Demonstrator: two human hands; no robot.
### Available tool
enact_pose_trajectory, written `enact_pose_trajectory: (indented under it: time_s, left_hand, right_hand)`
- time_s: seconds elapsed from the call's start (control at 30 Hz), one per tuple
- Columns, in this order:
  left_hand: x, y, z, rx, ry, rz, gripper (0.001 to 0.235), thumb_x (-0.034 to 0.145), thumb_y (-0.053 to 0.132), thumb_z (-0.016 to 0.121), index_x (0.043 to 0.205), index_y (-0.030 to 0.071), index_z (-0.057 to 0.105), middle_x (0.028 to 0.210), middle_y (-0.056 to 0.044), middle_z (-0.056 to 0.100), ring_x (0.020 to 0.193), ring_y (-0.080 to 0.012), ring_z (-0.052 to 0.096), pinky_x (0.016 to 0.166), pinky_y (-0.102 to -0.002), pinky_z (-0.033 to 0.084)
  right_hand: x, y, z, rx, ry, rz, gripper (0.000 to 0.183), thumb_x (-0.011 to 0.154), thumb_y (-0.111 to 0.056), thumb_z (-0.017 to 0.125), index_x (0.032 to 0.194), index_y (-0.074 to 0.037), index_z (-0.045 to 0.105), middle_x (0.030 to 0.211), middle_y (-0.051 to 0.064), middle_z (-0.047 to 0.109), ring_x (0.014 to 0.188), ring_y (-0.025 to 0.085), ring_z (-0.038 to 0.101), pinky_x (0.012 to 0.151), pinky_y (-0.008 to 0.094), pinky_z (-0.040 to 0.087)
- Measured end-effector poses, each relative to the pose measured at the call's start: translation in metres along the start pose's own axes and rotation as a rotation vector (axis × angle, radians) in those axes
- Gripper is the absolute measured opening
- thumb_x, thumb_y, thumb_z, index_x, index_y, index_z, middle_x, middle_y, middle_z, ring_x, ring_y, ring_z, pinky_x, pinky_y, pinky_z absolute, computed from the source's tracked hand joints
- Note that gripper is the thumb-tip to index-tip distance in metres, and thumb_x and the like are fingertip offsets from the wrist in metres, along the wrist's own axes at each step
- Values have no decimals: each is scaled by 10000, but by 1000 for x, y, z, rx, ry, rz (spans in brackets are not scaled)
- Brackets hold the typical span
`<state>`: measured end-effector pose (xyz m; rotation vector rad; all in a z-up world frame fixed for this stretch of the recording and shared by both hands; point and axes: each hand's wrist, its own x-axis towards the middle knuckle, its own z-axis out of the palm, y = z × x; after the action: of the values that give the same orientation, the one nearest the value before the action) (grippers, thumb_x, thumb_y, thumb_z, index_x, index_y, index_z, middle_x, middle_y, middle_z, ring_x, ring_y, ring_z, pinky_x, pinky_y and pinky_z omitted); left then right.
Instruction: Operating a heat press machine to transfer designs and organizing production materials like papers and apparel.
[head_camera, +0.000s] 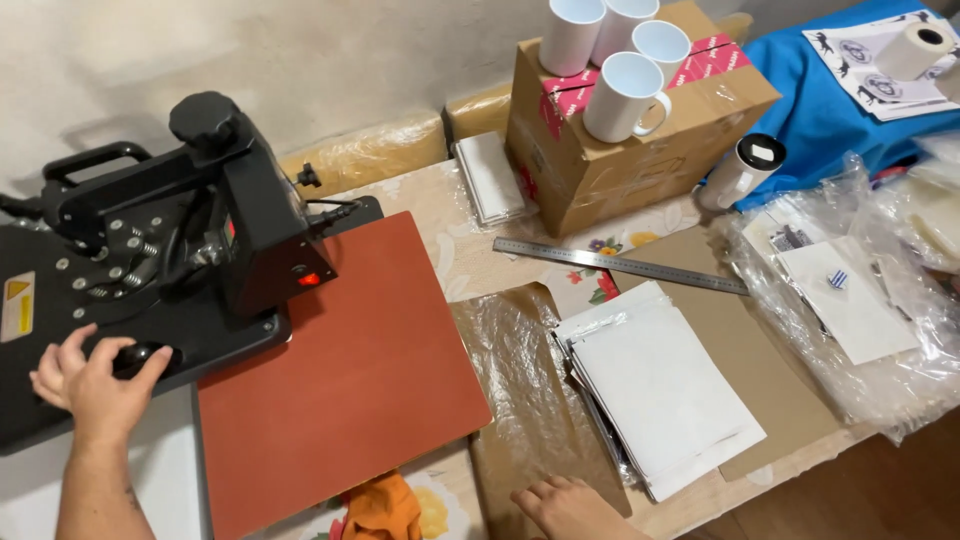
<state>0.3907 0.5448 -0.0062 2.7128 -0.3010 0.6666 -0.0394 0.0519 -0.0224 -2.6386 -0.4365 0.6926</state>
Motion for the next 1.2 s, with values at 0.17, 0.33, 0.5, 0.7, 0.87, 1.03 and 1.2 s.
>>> enact_pose_trajectory:
  time_s: [0.17, 0.33, 0.5, 0.7, 0.87, 1.03, 1.2]
  left_hand:
    - [-2, -2, 3, -4, 9, -20, 435, 862, 561, 749, 1034, 163, 724, 1646, -86, 495, 1581, -444, 213, 1225, -627, -15]
    - [-9, -20, 18, 35, 90, 0, 510, 876, 592, 767, 1127, 149, 746, 1703, -120, 523, 1627, -496, 219, 1236, -686, 3]
    - [-52, 106, -13, -40, 249, 8, 677, 958, 502, 593, 1391, -18, 571, 1646, -356, 272, 1486, -578, 176, 1114, -752, 114]
    - [-245, 213, -29, 31, 240, -26, 496, 889, 297, 664, 1332, 103, 555, 1547, -222, 439, 1418, -457, 428, 1147, -591, 324]
    - [-343, 177, -52, 92, 49, -357, 459, 863, 351, 625, 1298, 207, 589, 1504, -79, 488, 1407, -308, 423, 1121, -507, 313]
    - [-358, 37, -71, 108, 56, -601, 601, 888, 349, 625, 1400, 63, 494, 1468, -189, 488, 1415, -423, 375, 1149, -556, 282]
    - [-334, -141, -72, 346, 27, -585, 644, 833, 333, 721, 1331, -26, 527, 1380, -283, 516, 1301, -443, 453, 1113, -516, 356]
  right_hand:
    - [14, 4, -1, 56, -91, 110, 446, 1049, -316, 460, 1454, -130, 447, 1311, 147, 549, 1129, 378, 548, 905, 526, 442]
    - [10, 5, -46, 27, -19, 109, 635, 944, -389, 740, 1445, -103, 476, 1331, 133, 591, 1186, 344, 553, 1014, 471, 424]
    - [8, 28, -37, -63, -19, 125, 685, 914, -427, 751, 1443, -106, 458, 1257, 171, 603, 1129, 386, 573, 911, 521, 470]
    - [51, 80, 35, -179, -285, 29, 606, 941, -453, 625, 1431, -215, 358, 1292, 103, 560, 1170, 352, 552, 959, 479, 449]
    - [103, 46, 23, -264, -649, -53, 776, 995, -661, 453, 1581, -245, 161, 1481, 132, 372, 1360, 375, 389, 1109, 503, 348]
    - [155, 24, 53, -516, -606, -198, 993, 860, -934, 423, 1546, -273, 145, 1464, 64, 370, 1332, 378, 402, 1095, 536, 377]
    - [176, 1, 103, -558, -130, -421, 687, 850, -552, 471, 1449, -240, 344, 1012, 51, 600, 923, 314, 622, 776, 466, 533]
